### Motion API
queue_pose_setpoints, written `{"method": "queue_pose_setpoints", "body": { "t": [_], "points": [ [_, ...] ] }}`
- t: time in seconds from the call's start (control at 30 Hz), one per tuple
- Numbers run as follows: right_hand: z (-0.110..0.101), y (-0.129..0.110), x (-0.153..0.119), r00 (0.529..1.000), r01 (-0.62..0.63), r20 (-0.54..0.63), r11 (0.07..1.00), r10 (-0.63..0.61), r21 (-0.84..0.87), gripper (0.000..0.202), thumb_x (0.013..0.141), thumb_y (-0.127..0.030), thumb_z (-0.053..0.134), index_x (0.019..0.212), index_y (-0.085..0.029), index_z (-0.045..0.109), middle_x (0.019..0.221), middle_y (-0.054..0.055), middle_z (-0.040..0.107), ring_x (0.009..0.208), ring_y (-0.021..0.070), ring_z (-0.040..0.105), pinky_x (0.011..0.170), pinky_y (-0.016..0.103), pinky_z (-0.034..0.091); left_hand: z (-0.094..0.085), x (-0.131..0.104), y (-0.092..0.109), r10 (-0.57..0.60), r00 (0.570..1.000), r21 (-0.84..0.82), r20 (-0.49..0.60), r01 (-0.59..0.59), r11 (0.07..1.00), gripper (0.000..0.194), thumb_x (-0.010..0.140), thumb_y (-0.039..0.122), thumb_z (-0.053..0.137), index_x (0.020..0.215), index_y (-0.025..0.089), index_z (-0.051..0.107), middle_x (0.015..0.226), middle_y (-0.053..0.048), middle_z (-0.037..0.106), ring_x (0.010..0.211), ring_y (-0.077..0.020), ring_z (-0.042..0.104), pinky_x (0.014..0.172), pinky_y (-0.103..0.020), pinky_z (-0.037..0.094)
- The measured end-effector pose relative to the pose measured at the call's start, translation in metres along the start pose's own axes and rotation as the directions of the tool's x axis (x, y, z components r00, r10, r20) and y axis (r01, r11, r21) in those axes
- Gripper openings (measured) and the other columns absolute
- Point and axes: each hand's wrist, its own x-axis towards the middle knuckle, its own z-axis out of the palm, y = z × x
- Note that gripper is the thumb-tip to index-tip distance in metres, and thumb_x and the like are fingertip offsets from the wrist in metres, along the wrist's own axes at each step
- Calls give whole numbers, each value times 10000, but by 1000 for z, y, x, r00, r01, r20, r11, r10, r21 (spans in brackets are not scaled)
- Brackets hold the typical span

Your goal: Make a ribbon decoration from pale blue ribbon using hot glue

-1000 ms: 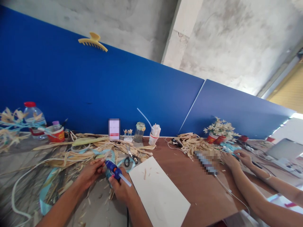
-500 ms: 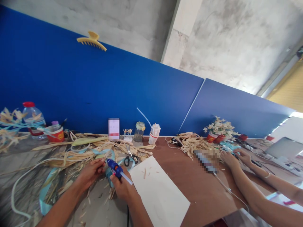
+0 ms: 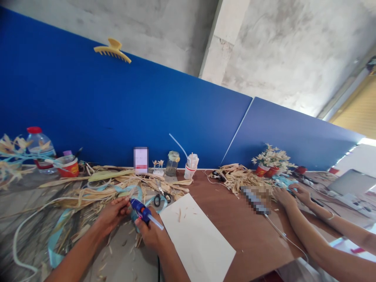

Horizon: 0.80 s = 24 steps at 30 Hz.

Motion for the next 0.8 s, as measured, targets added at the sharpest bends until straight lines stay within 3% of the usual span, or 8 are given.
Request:
{"method": "queue_pose_setpoints", "body": {
  "t": [0.63, 0.8],
  "points": [
    [-3, -2, 2, 999, -34, 10, 999, 34, -13, 269, 857, -353, 498, 1021, -168, 604, 870, 50, 650, 771, 187, 587, 702, 279, 481, 5, -5, 4, -13, 999, -14, 38, 14, 1000, 336, 518, 357, 843, 563, 128, 601, 479, 58, 513, 407, -29, 371, 442, -165, 382],
    [-2, -2, 1, 1000, -2, 25, 998, 3, -59, 285, 862, -355, 498, 1048, -168, 606, 912, 63, 655, 824, 204, 597, 766, 313, 479, 6, -5, 5, -21, 1000, -26, 6, 21, 999, 339, 496, 345, 853, 579, 125, 609, 489, 53, 535, 397, -22, 370, 429, -158, 366]
  ]
}}
